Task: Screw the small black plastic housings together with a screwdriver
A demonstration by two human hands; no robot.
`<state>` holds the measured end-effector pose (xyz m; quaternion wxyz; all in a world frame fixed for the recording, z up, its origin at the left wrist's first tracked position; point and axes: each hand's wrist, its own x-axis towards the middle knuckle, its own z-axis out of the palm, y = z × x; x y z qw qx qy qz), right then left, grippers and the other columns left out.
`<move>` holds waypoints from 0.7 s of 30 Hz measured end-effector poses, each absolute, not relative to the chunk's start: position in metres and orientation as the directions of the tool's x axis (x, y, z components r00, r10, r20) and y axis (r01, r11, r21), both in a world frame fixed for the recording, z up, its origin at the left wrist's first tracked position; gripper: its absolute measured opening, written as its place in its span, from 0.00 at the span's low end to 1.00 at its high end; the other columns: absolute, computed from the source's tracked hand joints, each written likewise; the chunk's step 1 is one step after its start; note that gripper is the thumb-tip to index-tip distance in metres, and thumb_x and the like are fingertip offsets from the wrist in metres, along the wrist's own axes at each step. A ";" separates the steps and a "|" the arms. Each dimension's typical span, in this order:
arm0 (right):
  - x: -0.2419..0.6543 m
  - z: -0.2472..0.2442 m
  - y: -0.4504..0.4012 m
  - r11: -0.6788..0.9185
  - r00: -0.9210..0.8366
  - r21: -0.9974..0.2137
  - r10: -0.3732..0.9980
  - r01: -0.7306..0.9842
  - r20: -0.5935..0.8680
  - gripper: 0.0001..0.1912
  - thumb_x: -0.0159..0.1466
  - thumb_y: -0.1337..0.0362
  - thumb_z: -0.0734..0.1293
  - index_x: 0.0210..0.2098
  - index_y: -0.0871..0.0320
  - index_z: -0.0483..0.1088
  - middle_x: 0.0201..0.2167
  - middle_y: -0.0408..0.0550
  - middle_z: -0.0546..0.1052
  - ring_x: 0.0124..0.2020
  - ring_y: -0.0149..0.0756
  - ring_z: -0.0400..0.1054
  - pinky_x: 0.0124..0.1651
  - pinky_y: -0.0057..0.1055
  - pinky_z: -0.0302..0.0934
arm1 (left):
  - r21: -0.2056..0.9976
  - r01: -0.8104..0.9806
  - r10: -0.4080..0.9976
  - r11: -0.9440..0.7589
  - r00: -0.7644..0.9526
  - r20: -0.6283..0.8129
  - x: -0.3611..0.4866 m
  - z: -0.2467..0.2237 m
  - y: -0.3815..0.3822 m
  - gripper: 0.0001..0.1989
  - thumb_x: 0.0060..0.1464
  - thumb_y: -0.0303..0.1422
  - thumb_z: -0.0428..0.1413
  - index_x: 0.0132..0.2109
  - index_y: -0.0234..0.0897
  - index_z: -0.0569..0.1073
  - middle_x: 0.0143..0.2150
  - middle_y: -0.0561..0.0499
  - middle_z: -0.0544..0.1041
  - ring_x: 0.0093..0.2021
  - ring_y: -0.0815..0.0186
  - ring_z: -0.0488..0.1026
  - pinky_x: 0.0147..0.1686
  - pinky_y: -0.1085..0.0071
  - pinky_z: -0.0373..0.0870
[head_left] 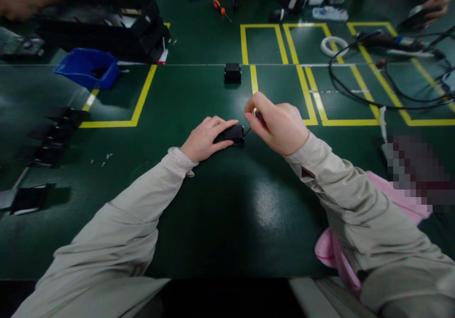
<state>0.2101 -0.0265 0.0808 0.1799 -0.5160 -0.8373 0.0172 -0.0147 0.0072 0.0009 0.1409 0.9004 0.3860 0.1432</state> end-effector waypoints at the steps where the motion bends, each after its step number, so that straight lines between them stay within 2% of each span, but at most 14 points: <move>1: 0.210 0.081 -0.027 0.472 -0.408 -0.215 0.868 0.855 0.282 0.15 0.70 0.60 0.55 0.48 0.58 0.67 0.27 0.42 0.74 0.26 0.30 0.66 0.33 0.28 0.53 | 0.364 0.656 0.736 -0.662 0.661 0.147 -0.015 0.001 0.007 0.28 0.64 0.44 0.52 0.67 0.41 0.63 0.54 0.43 0.71 0.52 0.54 0.66 0.54 0.58 0.65; 5: 0.210 0.081 -0.027 0.504 -0.435 -0.223 0.851 0.834 0.294 0.14 0.69 0.61 0.55 0.49 0.58 0.67 0.27 0.42 0.73 0.27 0.30 0.67 0.33 0.28 0.53 | 0.357 0.657 0.735 -0.665 0.662 0.150 -0.015 0.002 0.007 0.28 0.64 0.43 0.52 0.67 0.39 0.63 0.54 0.43 0.71 0.52 0.54 0.66 0.54 0.58 0.65; 13: 0.210 0.080 -0.028 0.509 -0.441 -0.220 0.848 0.832 0.295 0.16 0.70 0.55 0.55 0.44 0.57 0.69 0.25 0.41 0.72 0.25 0.31 0.66 0.33 0.28 0.52 | 0.347 0.656 0.730 -0.671 0.665 0.154 -0.014 0.001 0.007 0.28 0.64 0.44 0.52 0.67 0.40 0.63 0.54 0.44 0.71 0.52 0.55 0.66 0.55 0.58 0.64; 21: 0.209 0.079 -0.028 0.514 -0.439 -0.254 0.847 0.819 0.300 0.15 0.69 0.61 0.54 0.47 0.59 0.67 0.26 0.42 0.72 0.25 0.29 0.65 0.33 0.28 0.53 | 0.357 0.651 0.730 -0.670 0.667 0.152 -0.015 0.001 0.008 0.28 0.64 0.44 0.52 0.67 0.40 0.62 0.54 0.43 0.71 0.52 0.54 0.66 0.55 0.57 0.65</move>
